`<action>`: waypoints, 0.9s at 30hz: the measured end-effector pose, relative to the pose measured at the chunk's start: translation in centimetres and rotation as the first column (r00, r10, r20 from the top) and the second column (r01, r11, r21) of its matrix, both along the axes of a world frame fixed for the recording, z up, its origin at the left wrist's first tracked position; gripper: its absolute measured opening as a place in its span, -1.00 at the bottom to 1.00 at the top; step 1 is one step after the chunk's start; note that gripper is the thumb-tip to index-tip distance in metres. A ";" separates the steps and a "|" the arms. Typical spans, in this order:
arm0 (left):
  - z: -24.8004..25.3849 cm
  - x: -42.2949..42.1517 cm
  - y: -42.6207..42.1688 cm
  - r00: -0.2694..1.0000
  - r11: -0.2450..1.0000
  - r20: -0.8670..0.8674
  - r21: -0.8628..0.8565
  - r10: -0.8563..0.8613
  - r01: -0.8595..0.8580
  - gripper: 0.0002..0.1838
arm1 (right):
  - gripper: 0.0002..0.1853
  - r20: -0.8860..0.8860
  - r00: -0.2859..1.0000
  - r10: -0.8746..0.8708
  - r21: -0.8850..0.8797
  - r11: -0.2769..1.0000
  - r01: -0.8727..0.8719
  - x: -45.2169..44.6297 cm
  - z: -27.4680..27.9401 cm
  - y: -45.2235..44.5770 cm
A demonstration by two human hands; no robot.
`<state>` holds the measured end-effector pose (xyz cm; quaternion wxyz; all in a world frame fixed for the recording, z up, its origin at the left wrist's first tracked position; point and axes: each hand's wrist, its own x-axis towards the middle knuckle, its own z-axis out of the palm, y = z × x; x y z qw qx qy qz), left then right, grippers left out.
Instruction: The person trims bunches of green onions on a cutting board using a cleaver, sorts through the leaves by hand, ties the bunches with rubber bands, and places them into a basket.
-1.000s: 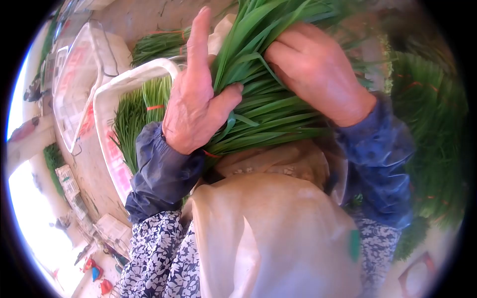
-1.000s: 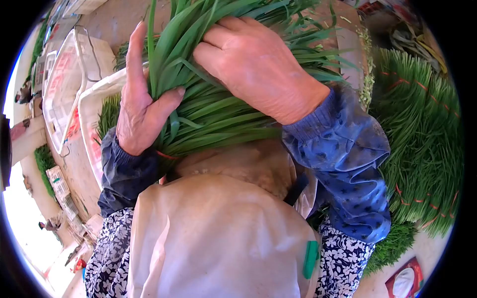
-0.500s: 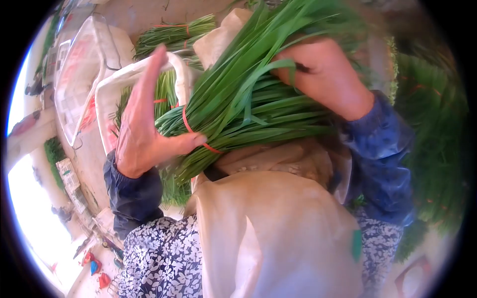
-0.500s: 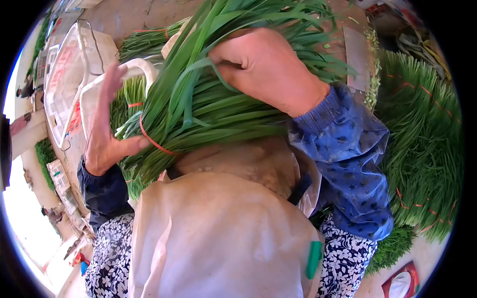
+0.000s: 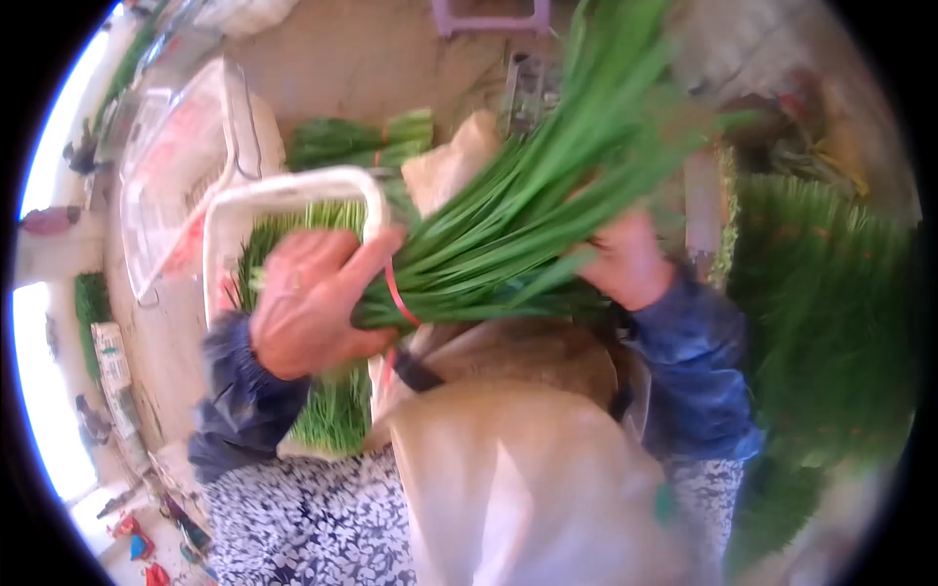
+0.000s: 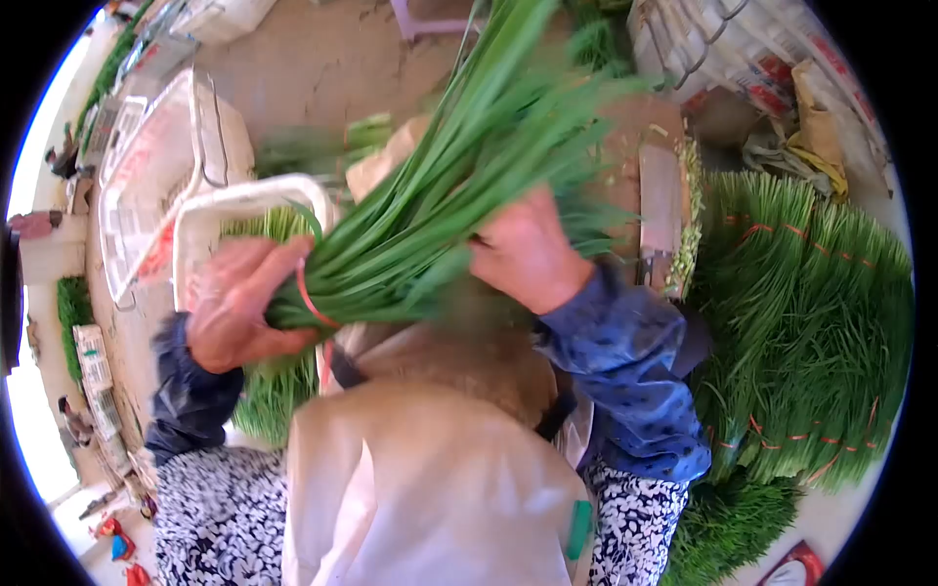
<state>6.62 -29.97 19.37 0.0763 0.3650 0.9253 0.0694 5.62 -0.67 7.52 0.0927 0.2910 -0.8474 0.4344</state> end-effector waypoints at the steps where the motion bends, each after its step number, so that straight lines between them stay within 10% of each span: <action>1: 0.3 0.5 -0.3 0.997 0.999 -0.074 -0.041 -0.014 0.011 -0.08 | -0.72 0.025 0.999 0.020 0.003 1.000 -0.020 1.3 -0.1 0.5; 17: -6.6 -1.1 -4.1 0.997 0.992 0.076 0.126 -0.013 0.004 0.33 | -0.67 0.061 0.998 0.034 0.192 0.980 -0.045 5.3 -2.8 -2.2; 27: -7.9 -2.0 -4.1 0.982 0.984 0.189 0.175 -0.004 -0.030 -0.01 | -0.65 0.099 0.993 0.059 0.146 0.987 -0.073 2.6 -2.2 -3.2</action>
